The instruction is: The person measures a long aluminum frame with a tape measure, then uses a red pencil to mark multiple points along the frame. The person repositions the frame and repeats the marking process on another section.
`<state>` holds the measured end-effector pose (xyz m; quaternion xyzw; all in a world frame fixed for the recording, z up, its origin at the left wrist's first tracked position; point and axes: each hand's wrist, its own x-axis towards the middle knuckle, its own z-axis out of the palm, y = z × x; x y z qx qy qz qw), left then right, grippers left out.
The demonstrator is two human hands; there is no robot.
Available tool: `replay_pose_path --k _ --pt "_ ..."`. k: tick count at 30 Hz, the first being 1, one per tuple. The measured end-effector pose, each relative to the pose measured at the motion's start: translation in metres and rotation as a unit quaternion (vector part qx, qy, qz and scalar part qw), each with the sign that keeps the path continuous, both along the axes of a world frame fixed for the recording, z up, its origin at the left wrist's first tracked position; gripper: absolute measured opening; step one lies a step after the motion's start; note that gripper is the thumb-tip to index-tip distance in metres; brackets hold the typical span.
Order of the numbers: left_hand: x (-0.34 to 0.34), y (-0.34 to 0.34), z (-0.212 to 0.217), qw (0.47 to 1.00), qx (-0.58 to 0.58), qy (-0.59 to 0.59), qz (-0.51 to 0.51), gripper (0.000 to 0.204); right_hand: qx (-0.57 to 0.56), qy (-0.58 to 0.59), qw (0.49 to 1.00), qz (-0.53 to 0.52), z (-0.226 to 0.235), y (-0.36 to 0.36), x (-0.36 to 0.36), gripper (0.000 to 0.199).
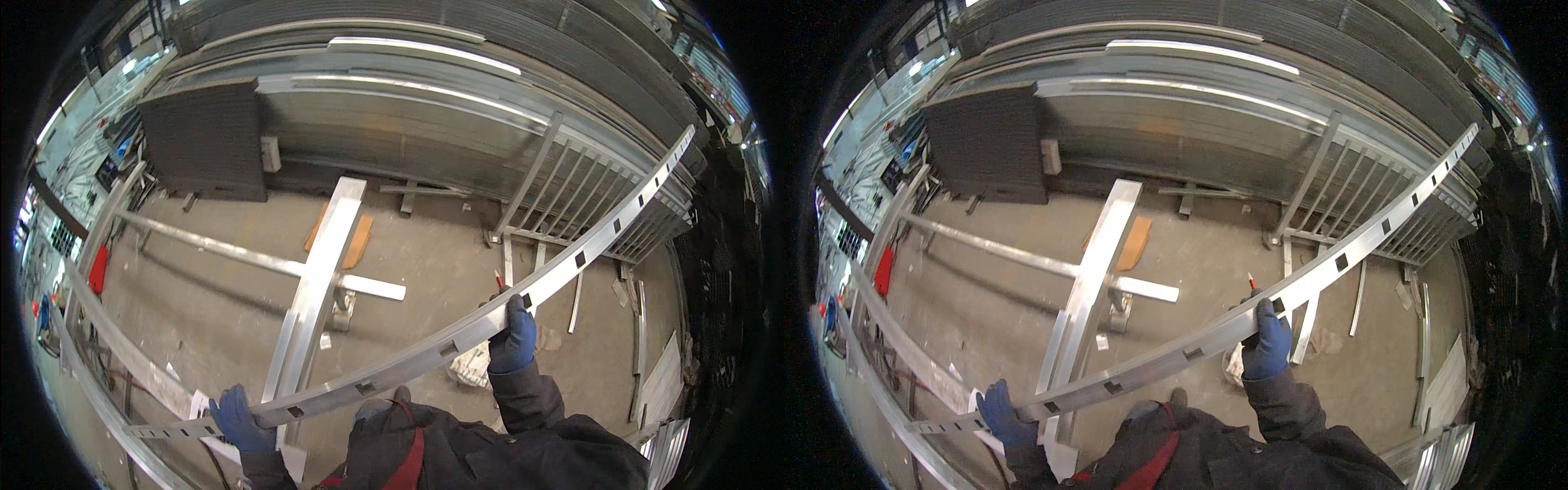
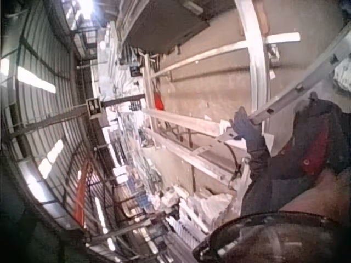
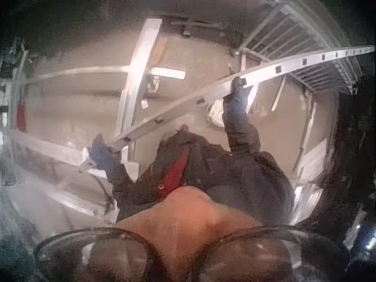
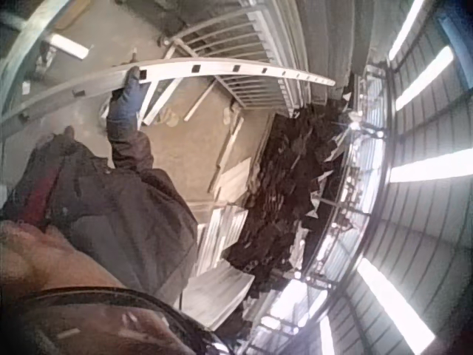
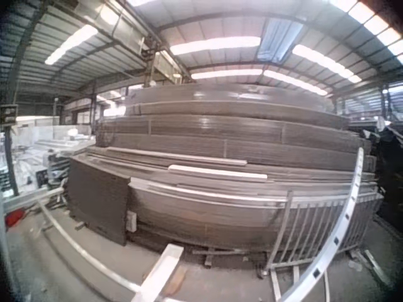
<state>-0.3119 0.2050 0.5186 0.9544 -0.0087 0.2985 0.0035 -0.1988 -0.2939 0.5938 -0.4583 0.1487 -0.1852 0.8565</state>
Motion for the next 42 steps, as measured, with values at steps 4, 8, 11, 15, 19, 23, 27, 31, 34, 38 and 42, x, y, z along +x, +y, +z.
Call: replay_pose_path --k 4,8,11,15,19,23,27,31,34,38,42 --pt "0.114 -0.120 0.016 0.996 -0.042 0.031 -0.072 0.067 -0.002 -0.007 1.000 -0.004 0.001 -0.050 0.083 0.038" --pt "0.219 -0.188 0.034 0.982 -0.072 0.096 -0.145 0.057 0.030 -0.029 0.996 -0.077 -0.005 -0.110 0.166 0.034" --pt "0.293 -0.231 0.041 0.977 -0.094 0.073 -0.176 0.056 0.046 -0.064 0.994 -0.069 -0.001 -0.164 0.214 0.033" --pt "0.391 -0.299 0.053 0.974 -0.090 0.055 -0.198 0.063 0.040 -0.055 0.988 -0.136 0.001 -0.243 0.281 0.036" --pt "0.490 -0.390 0.056 0.978 -0.087 0.055 -0.180 0.075 0.030 -0.046 0.987 -0.152 -0.018 -0.324 0.345 0.040" --pt "0.595 -0.481 0.074 0.982 -0.082 -0.001 -0.173 0.078 0.058 -0.041 0.982 -0.176 -0.026 -0.428 0.411 0.047" --pt "0.685 -0.554 0.095 0.980 -0.069 -0.049 -0.182 0.075 0.033 -0.084 0.976 -0.197 -0.027 -0.503 0.471 0.048" --pt "0.795 -0.605 0.107 0.964 -0.057 -0.119 -0.230 0.070 -0.003 -0.102 0.969 -0.223 -0.015 -0.539 0.546 0.051" --pt "0.883 -0.616 0.112 0.950 -0.059 -0.125 -0.279 0.063 0.036 -0.083 0.965 -0.247 0.004 -0.548 0.597 0.054" --pt "1.035 -0.606 0.120 0.923 -0.067 -0.191 -0.326 0.057 -0.054 -0.057 0.939 -0.334 0.034 -0.594 0.687 0.055" --pt "1.198 -0.570 0.132 0.909 -0.104 -0.154 -0.374 0.048 -0.056 -0.096 0.921 -0.374 0.043 -0.643 0.768 0.055"
